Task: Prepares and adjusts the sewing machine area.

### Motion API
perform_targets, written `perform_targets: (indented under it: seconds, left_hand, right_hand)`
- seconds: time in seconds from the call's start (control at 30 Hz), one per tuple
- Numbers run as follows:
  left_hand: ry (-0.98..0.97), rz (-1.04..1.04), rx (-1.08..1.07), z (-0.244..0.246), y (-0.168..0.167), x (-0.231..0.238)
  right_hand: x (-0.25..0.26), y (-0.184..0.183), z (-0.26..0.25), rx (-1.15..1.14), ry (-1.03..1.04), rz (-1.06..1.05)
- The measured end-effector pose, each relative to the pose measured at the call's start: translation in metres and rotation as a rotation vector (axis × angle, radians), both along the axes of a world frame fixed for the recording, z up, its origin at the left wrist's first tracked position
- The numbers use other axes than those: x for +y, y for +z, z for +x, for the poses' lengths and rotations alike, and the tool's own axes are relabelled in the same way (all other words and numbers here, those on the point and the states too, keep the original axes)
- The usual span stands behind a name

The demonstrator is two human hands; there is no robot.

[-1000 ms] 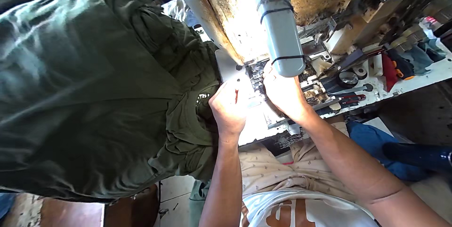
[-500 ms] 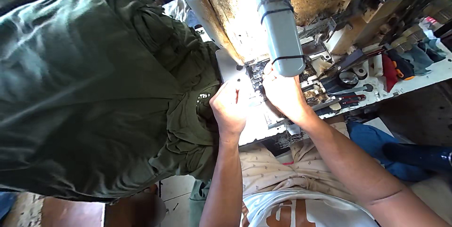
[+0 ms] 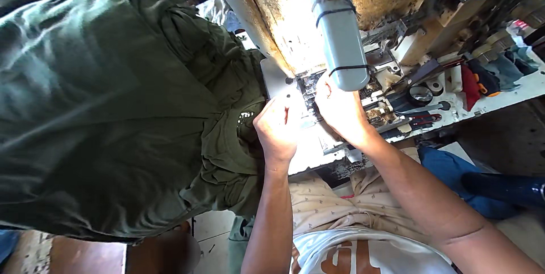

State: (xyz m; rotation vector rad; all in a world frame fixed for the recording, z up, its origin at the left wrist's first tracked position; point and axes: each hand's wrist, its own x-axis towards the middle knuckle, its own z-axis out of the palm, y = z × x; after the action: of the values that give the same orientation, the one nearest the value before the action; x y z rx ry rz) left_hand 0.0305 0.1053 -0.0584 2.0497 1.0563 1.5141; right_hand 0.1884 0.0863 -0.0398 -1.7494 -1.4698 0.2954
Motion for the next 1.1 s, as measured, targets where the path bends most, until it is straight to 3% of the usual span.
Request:
perform_targets:
  seconds: [0.13,0.47,1.1]
  left_hand:
    - [0.004,0.003,0.016,-0.001,0.0,0.001]
    - [0.011,0.01,0.032,-0.001,0.0,0.0]
    - [-0.041,0.019,-0.03,-0.001,-0.001,0.001]
  right_hand:
    - [0.015,-0.002,0.001,-0.023,-0.016,-0.019]
    - [0.016,0.005,0.016,0.083,0.217,0.0]
    - [0.027,0.009,0.019,0.141,0.249,-0.067]
